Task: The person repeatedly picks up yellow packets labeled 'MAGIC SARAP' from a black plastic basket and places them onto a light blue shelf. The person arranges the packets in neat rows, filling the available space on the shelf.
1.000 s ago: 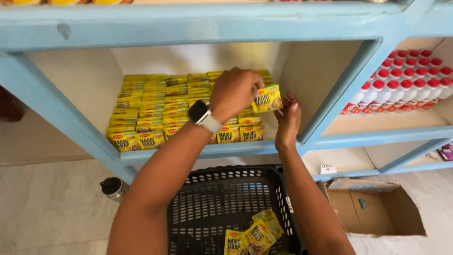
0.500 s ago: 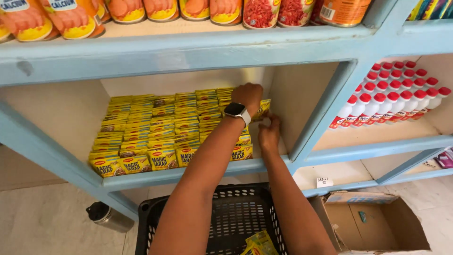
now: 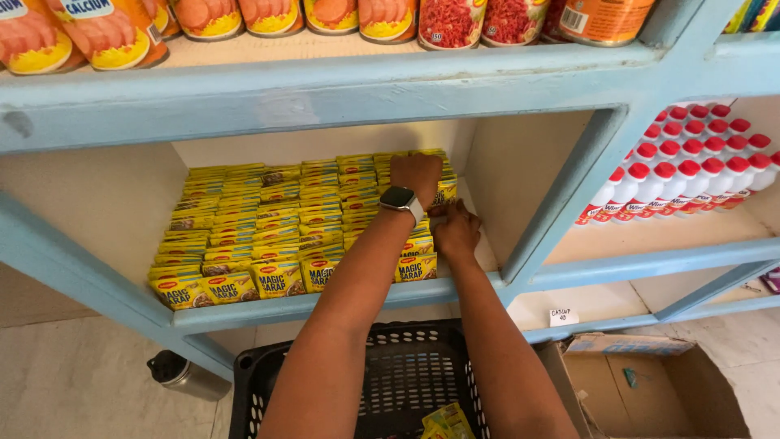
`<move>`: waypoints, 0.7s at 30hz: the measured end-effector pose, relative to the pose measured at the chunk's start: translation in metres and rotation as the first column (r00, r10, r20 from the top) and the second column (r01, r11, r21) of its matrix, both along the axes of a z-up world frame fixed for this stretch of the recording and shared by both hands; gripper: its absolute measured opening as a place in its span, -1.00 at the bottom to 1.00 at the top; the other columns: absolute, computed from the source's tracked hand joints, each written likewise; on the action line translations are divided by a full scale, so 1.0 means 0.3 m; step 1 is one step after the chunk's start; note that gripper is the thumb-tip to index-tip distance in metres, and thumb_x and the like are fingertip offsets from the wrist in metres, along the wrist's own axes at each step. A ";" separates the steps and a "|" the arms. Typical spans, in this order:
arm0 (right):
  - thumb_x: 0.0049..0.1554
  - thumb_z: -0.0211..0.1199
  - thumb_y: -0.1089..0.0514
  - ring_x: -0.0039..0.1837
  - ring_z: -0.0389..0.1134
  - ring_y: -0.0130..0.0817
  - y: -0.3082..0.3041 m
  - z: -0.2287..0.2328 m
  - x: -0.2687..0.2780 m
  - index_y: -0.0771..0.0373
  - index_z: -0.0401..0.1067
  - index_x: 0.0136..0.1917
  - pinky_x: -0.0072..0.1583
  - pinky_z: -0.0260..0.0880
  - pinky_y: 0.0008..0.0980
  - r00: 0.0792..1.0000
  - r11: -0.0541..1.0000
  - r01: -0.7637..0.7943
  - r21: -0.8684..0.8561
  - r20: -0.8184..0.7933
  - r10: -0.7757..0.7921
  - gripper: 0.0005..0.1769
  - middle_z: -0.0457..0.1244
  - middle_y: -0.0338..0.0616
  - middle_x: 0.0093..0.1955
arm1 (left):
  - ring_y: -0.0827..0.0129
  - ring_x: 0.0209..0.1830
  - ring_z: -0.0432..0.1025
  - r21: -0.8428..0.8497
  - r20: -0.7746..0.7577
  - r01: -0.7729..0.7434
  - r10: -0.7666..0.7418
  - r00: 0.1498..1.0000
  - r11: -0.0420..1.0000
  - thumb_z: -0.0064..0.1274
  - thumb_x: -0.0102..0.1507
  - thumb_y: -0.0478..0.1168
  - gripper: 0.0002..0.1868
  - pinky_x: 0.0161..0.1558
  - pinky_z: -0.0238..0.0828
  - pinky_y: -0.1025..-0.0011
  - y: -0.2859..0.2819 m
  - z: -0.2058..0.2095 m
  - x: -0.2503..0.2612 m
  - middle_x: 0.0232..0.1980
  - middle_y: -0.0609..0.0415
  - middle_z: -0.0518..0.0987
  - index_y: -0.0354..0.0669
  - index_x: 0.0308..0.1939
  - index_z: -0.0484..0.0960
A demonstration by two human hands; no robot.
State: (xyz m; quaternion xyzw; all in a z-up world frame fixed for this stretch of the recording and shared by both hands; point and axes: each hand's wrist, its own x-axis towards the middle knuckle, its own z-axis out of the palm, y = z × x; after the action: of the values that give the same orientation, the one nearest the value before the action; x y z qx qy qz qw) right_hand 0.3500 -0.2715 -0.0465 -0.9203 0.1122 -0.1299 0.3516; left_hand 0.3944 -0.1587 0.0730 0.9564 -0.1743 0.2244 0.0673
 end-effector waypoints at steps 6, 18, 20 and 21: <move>0.04 0.07 0.18 0.58 -0.03 0.00 0.007 0.033 -0.026 -0.21 0.55 0.13 0.50 -0.03 0.11 1.000 1.000 -0.010 0.002 -0.024 0.010 -0.55 0.14 -0.29 0.55 | 0.01 -0.21 0.63 -0.022 0.018 0.014 -0.014 1.000 1.000 -0.01 0.23 -0.22 -0.80 -0.14 0.42 -0.05 0.007 -0.002 0.007 -0.24 -0.10 0.71 -0.02 -0.29 0.76; -0.05 0.11 0.19 0.52 0.04 0.06 0.000 0.010 -0.021 -0.18 0.56 0.10 0.43 0.05 0.09 0.995 0.999 -0.005 -0.050 0.099 0.010 -0.53 0.18 -0.15 0.50 | 0.06 -0.21 0.63 -0.018 0.015 -0.003 0.003 1.000 1.000 -0.01 0.19 -0.25 -0.80 -0.10 0.36 0.00 0.008 -0.021 0.007 -0.24 -0.03 0.71 0.01 -0.29 0.75; -0.03 0.11 0.19 0.51 0.07 0.04 -0.008 -0.006 -0.012 -0.15 0.57 0.08 0.43 0.05 0.08 0.990 0.998 -0.018 -0.059 0.140 0.026 -0.56 0.21 -0.11 0.46 | 0.06 -0.21 0.62 -0.025 0.061 -0.009 0.011 0.998 1.000 0.01 0.18 -0.24 -0.82 -0.12 0.36 -0.01 0.017 -0.009 -0.007 -0.25 -0.03 0.71 0.00 -0.31 0.75; -0.02 0.11 0.20 0.50 0.09 0.02 -0.012 -0.013 -0.006 -0.11 0.58 0.06 0.43 0.04 0.06 0.982 0.997 -0.030 -0.068 0.182 0.042 -0.58 0.23 -0.08 0.42 | 0.06 -0.21 0.62 -0.034 0.109 -0.015 0.018 0.994 0.999 0.04 0.17 -0.24 -0.85 -0.15 0.35 -0.02 0.022 -0.003 -0.014 -0.26 -0.03 0.70 -0.01 -0.33 0.75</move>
State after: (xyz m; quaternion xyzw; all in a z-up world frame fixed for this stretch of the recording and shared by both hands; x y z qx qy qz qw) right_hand 0.3482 -0.2751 -0.0504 -0.9172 0.0582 -0.2114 0.3327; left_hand 0.3904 -0.1520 0.0722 0.9429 -0.1662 0.2796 0.0716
